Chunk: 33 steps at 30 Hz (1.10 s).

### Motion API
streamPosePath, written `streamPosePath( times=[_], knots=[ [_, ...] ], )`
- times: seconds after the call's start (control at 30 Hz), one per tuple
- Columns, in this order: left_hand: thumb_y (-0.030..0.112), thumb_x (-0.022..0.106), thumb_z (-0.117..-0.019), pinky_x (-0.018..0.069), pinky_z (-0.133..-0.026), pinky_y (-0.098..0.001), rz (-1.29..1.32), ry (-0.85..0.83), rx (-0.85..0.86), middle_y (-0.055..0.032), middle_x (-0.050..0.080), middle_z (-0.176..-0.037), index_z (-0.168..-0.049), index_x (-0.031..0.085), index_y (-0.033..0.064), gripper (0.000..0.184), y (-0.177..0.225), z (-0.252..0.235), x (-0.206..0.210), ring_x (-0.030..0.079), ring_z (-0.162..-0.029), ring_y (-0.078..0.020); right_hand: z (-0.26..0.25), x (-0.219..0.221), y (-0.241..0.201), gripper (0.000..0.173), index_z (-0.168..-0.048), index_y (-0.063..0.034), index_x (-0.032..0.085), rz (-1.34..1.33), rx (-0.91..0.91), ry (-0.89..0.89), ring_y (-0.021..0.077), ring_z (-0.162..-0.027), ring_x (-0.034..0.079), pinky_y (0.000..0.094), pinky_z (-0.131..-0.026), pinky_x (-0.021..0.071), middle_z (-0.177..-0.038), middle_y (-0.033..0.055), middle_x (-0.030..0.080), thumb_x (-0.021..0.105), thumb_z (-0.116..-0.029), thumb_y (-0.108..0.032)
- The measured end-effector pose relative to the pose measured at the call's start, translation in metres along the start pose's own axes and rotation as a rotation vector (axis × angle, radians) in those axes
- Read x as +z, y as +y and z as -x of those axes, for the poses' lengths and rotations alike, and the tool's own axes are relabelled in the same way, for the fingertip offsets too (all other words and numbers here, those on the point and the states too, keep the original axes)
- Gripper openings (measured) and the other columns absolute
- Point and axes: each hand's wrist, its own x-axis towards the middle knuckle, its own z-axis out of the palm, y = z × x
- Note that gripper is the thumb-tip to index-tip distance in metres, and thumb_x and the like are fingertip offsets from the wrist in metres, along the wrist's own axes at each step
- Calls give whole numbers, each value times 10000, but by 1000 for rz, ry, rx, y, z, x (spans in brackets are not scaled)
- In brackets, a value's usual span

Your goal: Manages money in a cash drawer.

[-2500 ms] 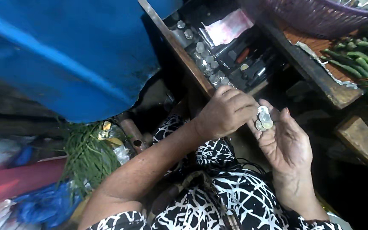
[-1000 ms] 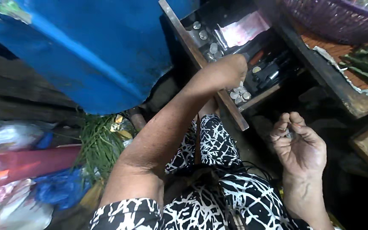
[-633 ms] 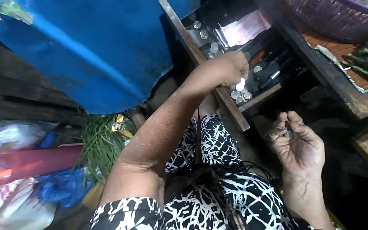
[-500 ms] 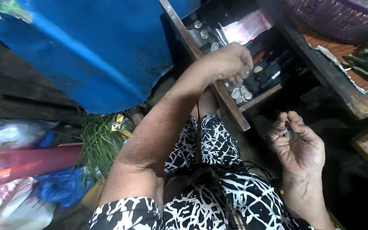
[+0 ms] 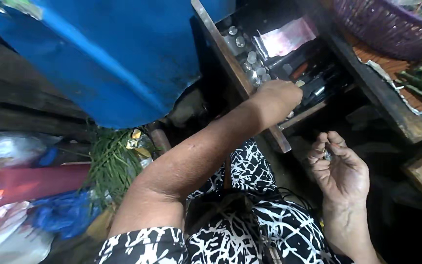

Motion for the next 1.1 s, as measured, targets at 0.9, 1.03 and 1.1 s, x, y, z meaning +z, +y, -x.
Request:
streamPosePath(
  times=[0.9,1.03,1.1],
  knots=[
    [466,353,-1104,529,-843,-421,2499,835,-435,-92,650,-1058,-1183,627,100,464,24,115,38,627,-980,-201,-25,125,96,269,-1085,27,724,1121,-878,-758,113,-1121,673,302,-1026,529,-1109,48,744,485,-969,-17],
    [454,353,-1110,526,-829,-410,2506,927,-429,-112,651,-1032,-1144,638,56,491,-7,133,52,627,-946,-211,-17,126,113,278,-1088,26,731,1194,-922,-841,183,-1212,648,344,-1099,493,-1159,105,736,487,-982,-57],
    [383,327,-1127,554,-653,-304,2591,1072,-352,-53,606,-787,-955,571,58,441,-28,137,54,626,-695,-154,-19,121,112,286,-1090,55,731,1339,-1070,-841,267,-1235,641,389,-1122,473,-1167,171,726,498,-984,-72]
  ],
)
